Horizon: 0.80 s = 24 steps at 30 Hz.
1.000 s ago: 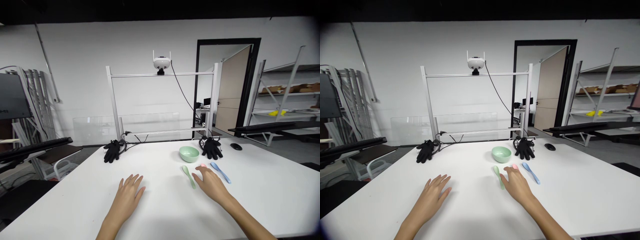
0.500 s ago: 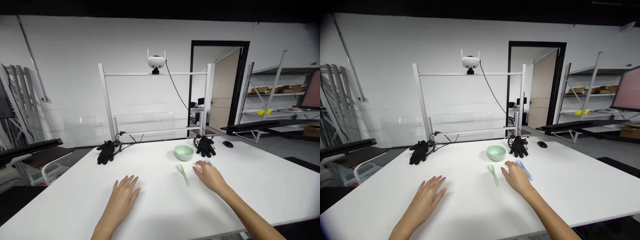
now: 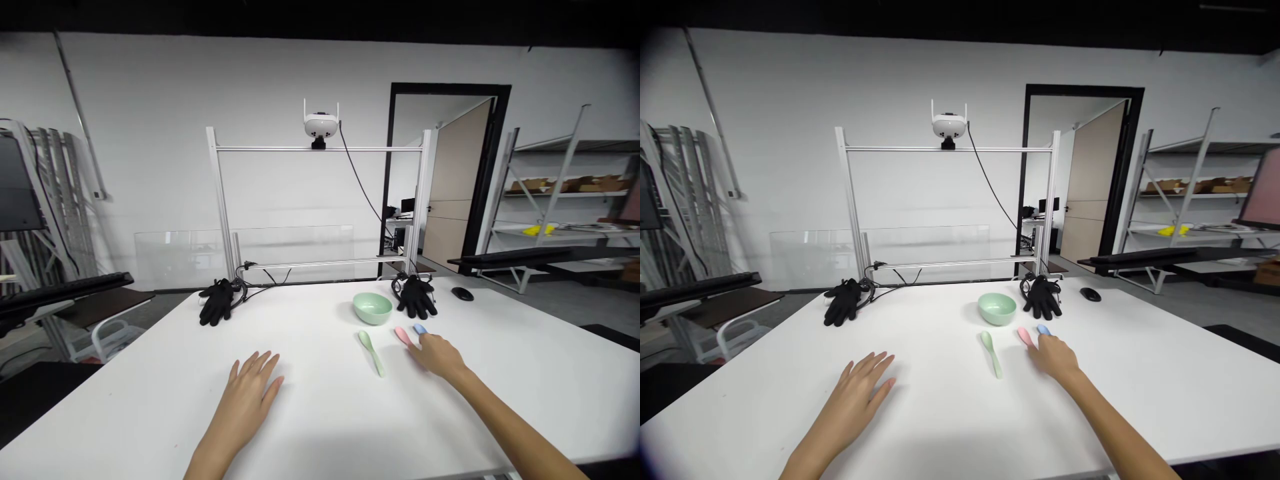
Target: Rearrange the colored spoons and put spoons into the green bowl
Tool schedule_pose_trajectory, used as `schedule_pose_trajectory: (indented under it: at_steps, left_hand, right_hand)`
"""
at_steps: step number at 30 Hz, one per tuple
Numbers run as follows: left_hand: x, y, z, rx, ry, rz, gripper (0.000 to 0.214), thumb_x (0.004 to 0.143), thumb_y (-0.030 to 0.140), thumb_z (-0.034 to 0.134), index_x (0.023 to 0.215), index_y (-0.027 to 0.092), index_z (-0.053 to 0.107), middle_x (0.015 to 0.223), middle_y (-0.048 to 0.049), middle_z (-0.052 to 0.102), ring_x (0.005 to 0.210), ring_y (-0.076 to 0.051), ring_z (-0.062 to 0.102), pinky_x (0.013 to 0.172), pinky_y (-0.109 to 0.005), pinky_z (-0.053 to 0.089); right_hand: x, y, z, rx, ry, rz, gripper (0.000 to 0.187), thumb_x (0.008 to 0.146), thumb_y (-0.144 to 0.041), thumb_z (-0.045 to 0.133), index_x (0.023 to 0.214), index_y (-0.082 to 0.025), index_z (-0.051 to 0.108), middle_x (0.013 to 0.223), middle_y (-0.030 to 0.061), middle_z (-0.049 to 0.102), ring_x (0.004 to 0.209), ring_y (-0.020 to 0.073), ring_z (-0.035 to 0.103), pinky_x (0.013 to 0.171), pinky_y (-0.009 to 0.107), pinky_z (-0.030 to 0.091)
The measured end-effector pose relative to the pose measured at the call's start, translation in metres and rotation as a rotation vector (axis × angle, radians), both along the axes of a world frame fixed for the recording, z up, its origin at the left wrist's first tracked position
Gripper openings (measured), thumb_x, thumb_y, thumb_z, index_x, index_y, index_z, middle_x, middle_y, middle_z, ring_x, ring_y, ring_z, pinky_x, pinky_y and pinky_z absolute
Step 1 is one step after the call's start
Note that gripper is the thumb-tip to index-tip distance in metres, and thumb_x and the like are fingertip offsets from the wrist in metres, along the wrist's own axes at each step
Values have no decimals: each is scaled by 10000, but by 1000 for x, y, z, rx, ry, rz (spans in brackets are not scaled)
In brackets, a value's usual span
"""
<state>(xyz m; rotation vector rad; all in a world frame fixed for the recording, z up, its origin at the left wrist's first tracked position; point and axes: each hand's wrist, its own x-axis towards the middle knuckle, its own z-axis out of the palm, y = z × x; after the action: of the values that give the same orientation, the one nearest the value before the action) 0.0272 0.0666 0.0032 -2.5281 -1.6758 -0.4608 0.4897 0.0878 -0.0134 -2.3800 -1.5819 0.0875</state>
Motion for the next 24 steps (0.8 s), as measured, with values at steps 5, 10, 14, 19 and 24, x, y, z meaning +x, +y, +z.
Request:
schedule_pose_trajectory:
  at_steps: [5,10,14,19,24]
  left_hand:
    - [-1,1,-3,-14,3,3,549,1048,497,350,1503,245,526,1557,-84,534,1485,-332,412,1207,-613,293]
    - [-1,2,-5,-24,19,12,549,1051,500,346,1505,247,521,1565,-78,525,1491,-325,403,1213,-606,286]
    - [-1,2,-6,-9,6,8,527,1049,502,363,1492,275,533,1553,-68,542,1483,-322,416,1208,-595,303]
    - [-1,1,-5,-15,-1,9,521,1048,494,375,1487,270,543,1548,-71,547,1482,-328,417,1206,-604,302]
    - [0,3,-5,-32,6,10,548,1051,494,359,1504,234,526,1558,-88,532,1487,-337,406,1210,-618,285]
  right_hand:
    - [10,8,-17,-112,-30,-5,412,950,-453,423,907,-145,692,1028,193,716,935,322,693,739,386,488]
    - [15,13,-25,-145,-36,-15,346,951,-397,415,913,-161,665,1062,182,706,947,308,694,728,364,478]
    - [14,12,-23,-136,-26,-9,307,945,-352,410,894,-169,651,1072,179,705,947,303,694,719,353,469]
    - [10,8,-6,-74,-59,-5,319,956,-382,404,952,-184,655,1029,158,715,915,295,691,700,342,455]
    - [-2,19,30,-8,-90,37,366,957,-397,412,896,-176,696,968,161,723,903,298,691,703,344,452]
